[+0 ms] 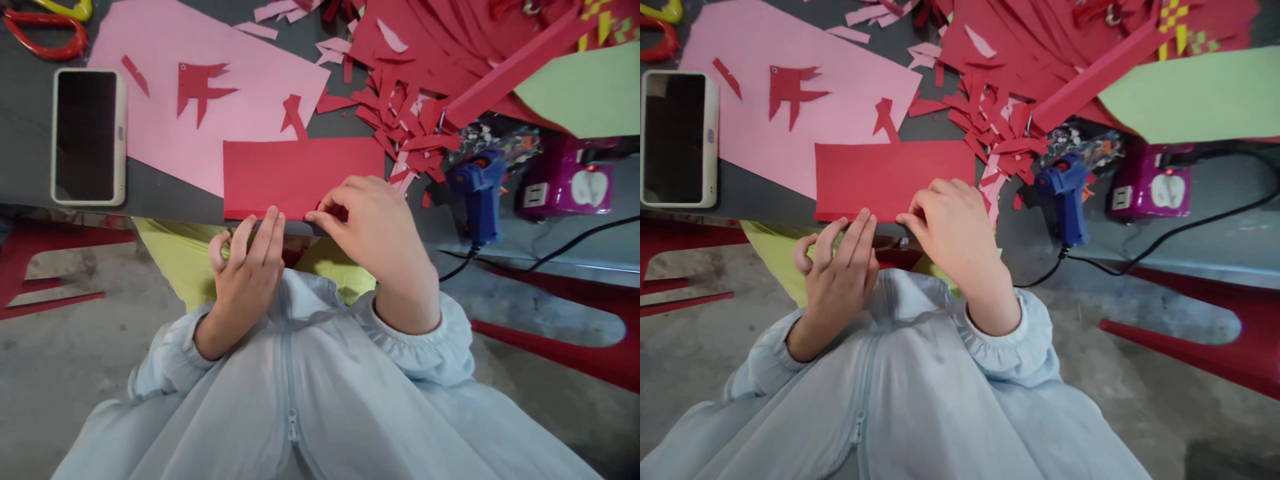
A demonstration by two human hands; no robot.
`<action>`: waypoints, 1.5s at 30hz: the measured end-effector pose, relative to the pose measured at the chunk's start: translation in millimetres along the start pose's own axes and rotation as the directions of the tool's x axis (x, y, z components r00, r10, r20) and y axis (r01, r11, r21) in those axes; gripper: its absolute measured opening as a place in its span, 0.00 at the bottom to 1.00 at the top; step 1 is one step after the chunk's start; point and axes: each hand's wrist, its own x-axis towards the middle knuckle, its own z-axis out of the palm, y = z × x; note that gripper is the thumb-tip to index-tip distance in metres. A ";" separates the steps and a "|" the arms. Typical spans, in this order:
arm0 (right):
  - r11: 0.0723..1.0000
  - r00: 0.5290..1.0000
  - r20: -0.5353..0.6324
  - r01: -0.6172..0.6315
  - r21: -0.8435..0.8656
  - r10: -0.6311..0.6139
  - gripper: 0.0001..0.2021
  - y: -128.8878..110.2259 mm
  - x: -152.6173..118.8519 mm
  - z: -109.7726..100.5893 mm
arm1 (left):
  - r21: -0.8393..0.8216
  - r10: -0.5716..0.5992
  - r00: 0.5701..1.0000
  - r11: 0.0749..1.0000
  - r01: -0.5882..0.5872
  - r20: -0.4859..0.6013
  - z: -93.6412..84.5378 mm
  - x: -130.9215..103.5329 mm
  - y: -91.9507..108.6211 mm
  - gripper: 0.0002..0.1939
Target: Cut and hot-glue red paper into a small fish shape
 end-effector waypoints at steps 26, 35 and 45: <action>0.999 0.999 0.019 -0.033 0.033 0.033 0.10 -0.2 4.0 -0.5 | 0.082 0.166 0.977 0.984 -0.156 -0.132 15.2 3.8 20.9 0.22; 0.999 0.999 -0.010 -0.041 0.018 0.041 0.10 -1.9 3.8 3.3 | 0.064 0.102 0.988 0.993 -0.095 -0.116 13.3 0.9 19.3 0.26; 0.998 0.993 -0.118 -0.012 0.066 0.020 0.09 15.6 -12.5 2.6 | 0.104 0.114 0.988 0.989 -0.103 -0.103 11.2 2.4 19.3 0.28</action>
